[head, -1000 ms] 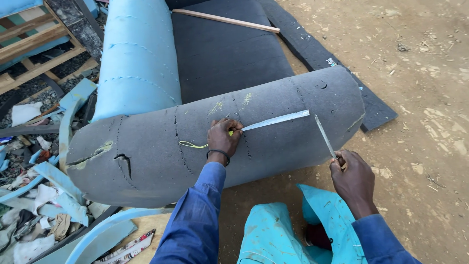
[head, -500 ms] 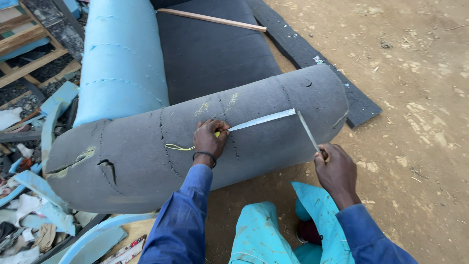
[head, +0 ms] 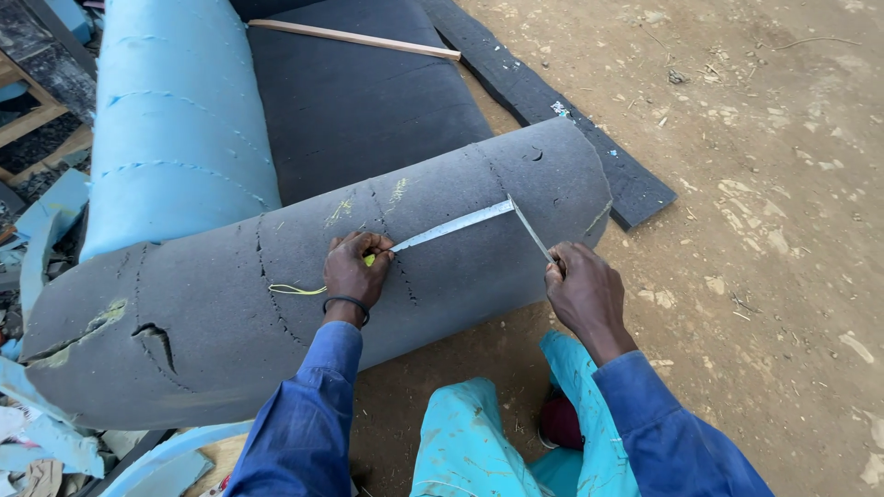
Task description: The person uses a metal ruler and a knife to cut a large roll of dark gray foam. They repeatedly measure sections of the foam with the ruler and score the surface with the knife to create straight cuts.
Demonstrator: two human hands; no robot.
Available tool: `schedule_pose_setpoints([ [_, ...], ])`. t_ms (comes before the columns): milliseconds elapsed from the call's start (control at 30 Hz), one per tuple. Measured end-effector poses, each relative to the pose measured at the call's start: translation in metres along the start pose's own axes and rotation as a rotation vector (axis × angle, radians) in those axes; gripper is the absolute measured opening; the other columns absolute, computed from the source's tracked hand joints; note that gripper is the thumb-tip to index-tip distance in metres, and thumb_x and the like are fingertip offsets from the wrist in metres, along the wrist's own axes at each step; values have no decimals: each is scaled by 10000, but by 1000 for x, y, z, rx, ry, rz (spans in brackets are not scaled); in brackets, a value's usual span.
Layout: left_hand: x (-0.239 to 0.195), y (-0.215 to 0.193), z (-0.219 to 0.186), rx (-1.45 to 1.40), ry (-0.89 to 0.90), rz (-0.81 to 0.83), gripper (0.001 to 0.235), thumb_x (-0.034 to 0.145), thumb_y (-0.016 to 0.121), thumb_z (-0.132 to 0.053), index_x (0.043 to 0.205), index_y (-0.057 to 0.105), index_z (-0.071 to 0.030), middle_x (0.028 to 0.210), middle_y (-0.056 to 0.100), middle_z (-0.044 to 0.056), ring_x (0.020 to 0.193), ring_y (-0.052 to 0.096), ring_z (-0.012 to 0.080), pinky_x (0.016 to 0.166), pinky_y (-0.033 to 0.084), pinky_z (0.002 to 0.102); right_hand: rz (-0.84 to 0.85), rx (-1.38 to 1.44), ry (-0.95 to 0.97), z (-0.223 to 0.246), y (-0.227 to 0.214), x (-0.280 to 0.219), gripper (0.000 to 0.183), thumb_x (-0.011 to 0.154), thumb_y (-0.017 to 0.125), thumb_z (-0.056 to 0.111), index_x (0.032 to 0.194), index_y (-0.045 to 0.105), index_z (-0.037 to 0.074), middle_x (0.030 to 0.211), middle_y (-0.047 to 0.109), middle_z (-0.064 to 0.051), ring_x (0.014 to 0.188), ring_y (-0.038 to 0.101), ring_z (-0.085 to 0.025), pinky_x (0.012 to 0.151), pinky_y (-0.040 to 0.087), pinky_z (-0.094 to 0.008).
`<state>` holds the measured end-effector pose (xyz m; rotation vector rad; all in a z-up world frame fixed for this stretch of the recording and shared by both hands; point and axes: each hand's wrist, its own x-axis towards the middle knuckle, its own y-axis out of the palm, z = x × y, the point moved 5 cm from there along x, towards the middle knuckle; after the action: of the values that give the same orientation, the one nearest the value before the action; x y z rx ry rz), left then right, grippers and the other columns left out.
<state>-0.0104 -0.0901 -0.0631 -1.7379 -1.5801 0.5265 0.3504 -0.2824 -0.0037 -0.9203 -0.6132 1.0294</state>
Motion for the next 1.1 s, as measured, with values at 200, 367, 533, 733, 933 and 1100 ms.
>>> schedule_pose_setpoints([
  [200, -2, -2, -4, -5, 29, -21, 170, 892, 924, -252, 1055, 896, -290, 971, 798, -40, 1139, 720, 269, 1063, 623, 464, 104, -72, 58, -32, 9, -42, 166, 1028, 678, 271, 1090, 784, 159, 994, 716, -141, 1077, 778, -475, 924, 643, -623],
  [367, -3, -4, -6, -7, 35, -15, 164, 893, 926, -254, 1049, 892, -291, 968, 792, -29, 1125, 705, 270, 1053, 620, 465, 90, -19, 117, -46, 14, -65, 215, 1021, 681, 253, 1165, 792, 139, 987, 713, -170, 1052, 780, -501, 917, 632, -663],
  [533, 0, 2, -1, -16, 59, -30, 157, 899, 926, -234, 1048, 894, -273, 962, 794, -14, 1114, 711, 290, 1037, 622, 476, 22, 16, 58, -27, 17, -21, 214, 1038, 660, 263, 1160, 787, 140, 984, 715, -149, 1067, 776, -480, 931, 629, -650],
  [733, -1, 0, -2, -5, 66, -32, 163, 880, 935, -253, 1030, 887, -292, 956, 791, -27, 1115, 709, 282, 1033, 621, 470, -41, 17, -15, -8, 12, -6, 152, 1033, 667, 214, 1117, 778, 152, 944, 716, -111, 1005, 788, -448, 893, 638, -626],
  [933, -3, -1, -5, -49, 88, -49, 178, 864, 936, -223, 1029, 888, -270, 957, 796, -11, 1095, 709, 293, 1023, 617, 468, -211, 171, -18, -28, 11, -71, 140, 1036, 709, 168, 1130, 802, 121, 953, 725, -166, 1043, 773, -471, 883, 629, -613],
  [1100, -22, -12, -21, -51, 132, -80, 154, 829, 943, -197, 948, 879, -270, 921, 803, -3, 1077, 725, 318, 1025, 624, 475, -343, 343, 68, -43, 16, -105, 185, 1056, 788, 156, 1220, 848, 95, 994, 779, -169, 837, 817, -361, 783, 660, -514],
])
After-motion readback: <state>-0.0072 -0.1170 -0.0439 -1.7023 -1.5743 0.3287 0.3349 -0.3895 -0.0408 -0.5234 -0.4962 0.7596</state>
